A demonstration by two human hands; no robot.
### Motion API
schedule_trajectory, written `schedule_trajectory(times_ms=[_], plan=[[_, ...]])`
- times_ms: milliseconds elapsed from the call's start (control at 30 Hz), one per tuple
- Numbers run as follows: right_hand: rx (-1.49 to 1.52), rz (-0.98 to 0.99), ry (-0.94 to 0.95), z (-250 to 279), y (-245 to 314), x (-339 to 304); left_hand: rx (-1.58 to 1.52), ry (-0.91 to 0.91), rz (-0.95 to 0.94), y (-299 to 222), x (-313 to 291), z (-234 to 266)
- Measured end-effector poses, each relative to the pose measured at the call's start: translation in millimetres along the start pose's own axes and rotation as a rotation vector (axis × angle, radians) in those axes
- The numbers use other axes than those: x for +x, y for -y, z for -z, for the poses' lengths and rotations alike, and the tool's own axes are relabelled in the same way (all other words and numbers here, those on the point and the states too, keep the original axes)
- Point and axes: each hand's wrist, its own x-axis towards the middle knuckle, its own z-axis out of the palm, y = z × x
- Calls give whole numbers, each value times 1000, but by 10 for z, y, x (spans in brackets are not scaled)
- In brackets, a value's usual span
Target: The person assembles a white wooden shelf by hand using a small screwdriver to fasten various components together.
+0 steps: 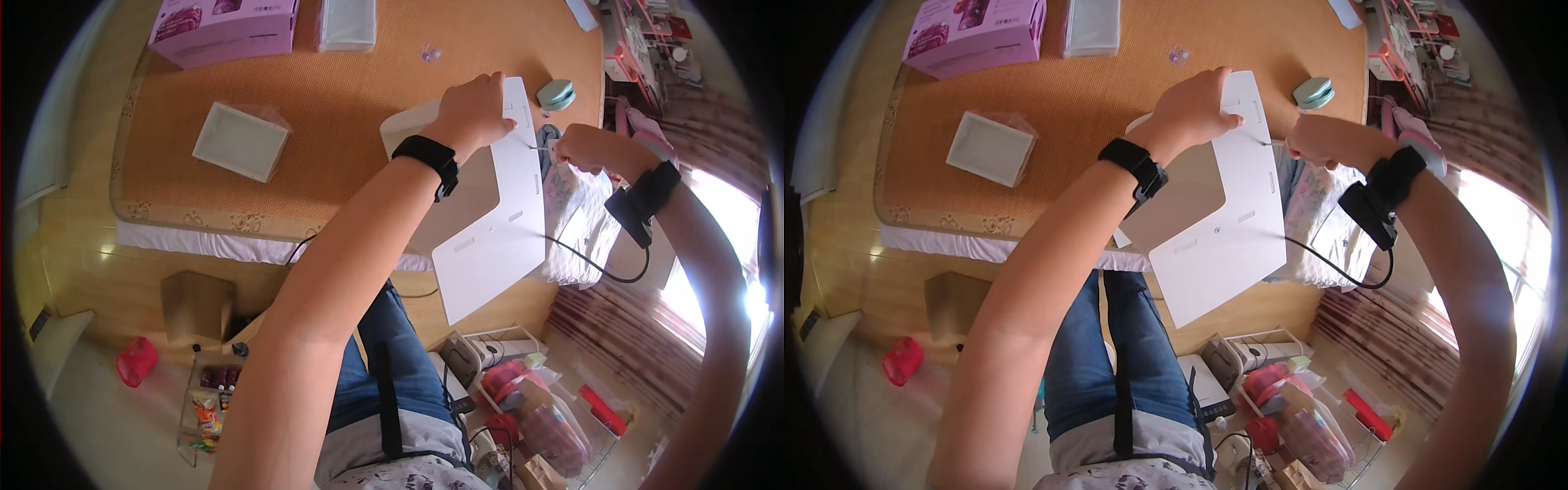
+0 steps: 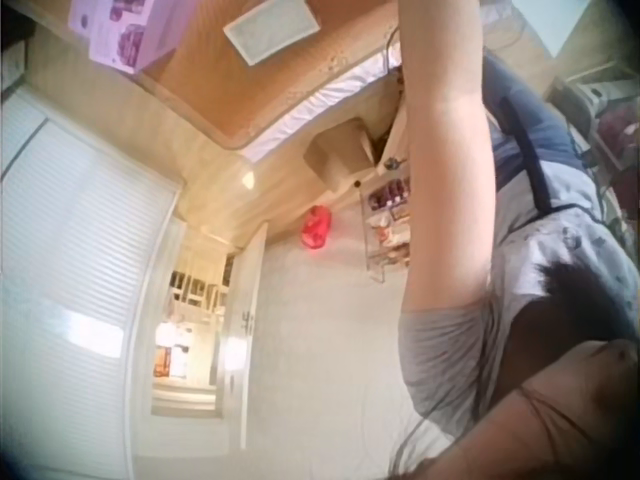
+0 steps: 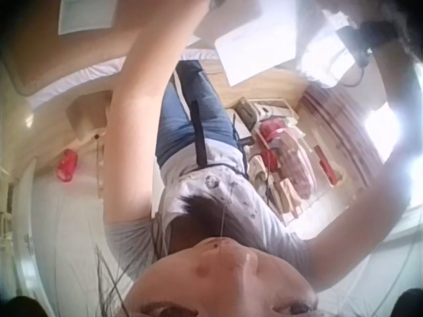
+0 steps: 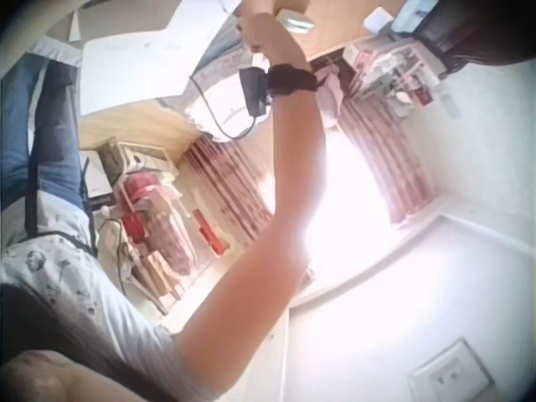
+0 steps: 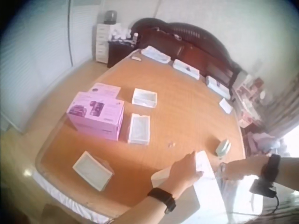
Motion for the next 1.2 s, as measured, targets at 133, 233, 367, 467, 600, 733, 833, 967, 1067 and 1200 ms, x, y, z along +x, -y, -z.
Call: schedule_trajectory(times_ms=[133,233,367,467,600,733,833,967,1067,1200], plan=[[-431,-211,-338,-98,375,-100,-16,-6,-2,18,0,29],[-919,-159,-410,-152,500,-142,-38,-5,-11,2,7,11],[-1192,62,-412,-162,506,-216,-52,-49,-28,7,-9,-27],[-1162,160,-299,-123,461,-224,-55,-45,-27,3,-11,-16],[-1018,113,-159,-74,447,-207,-61,-26,-21,6,13,-24],[-701,98,-325,-144,294,-148,-37,-26,-23,30,5,-39],[-387,10,-337,-248,-31,13,-25,-58,-46,26,24,-101],[-41,-168,182,8,-79,86,-12,-53,-18,14,32,-86],[-35,-121,-225,-171,45,-4,-37,-6,-5,7,16,-46],[-810,-68,-433,-211,400,-193,-47,-20,-24,20,2,-38]])
